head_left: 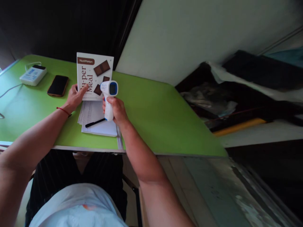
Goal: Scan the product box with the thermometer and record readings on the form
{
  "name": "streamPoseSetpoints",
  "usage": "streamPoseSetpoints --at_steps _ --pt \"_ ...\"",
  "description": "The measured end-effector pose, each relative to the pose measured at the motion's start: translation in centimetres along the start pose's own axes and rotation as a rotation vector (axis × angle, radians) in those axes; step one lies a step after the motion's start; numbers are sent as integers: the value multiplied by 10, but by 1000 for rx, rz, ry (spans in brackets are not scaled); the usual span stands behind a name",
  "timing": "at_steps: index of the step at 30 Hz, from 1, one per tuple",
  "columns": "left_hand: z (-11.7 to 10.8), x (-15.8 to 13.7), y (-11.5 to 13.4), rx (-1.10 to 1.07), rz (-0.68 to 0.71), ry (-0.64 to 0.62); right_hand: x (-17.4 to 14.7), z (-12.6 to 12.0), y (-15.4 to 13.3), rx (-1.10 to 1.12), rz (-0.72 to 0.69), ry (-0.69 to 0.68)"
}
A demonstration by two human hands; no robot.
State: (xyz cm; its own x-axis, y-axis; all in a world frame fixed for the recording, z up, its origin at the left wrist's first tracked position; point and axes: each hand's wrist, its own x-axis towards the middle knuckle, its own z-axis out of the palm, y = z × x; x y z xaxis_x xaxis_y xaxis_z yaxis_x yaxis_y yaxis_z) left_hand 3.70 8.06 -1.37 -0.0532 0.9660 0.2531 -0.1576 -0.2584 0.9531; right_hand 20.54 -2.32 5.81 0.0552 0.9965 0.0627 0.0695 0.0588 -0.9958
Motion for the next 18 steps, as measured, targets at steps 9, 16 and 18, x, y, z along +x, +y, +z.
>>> streamPoseSetpoints --at_steps 9,16,18 --pt "4 -1 -1 -21 1 29 7 5 20 -29 63 -6" --pt "6 -6 5 9 -14 -6 3 12 25 -31 43 -6" --pt "6 -6 5 6 2 0 3 14 26 -41 33 -7"
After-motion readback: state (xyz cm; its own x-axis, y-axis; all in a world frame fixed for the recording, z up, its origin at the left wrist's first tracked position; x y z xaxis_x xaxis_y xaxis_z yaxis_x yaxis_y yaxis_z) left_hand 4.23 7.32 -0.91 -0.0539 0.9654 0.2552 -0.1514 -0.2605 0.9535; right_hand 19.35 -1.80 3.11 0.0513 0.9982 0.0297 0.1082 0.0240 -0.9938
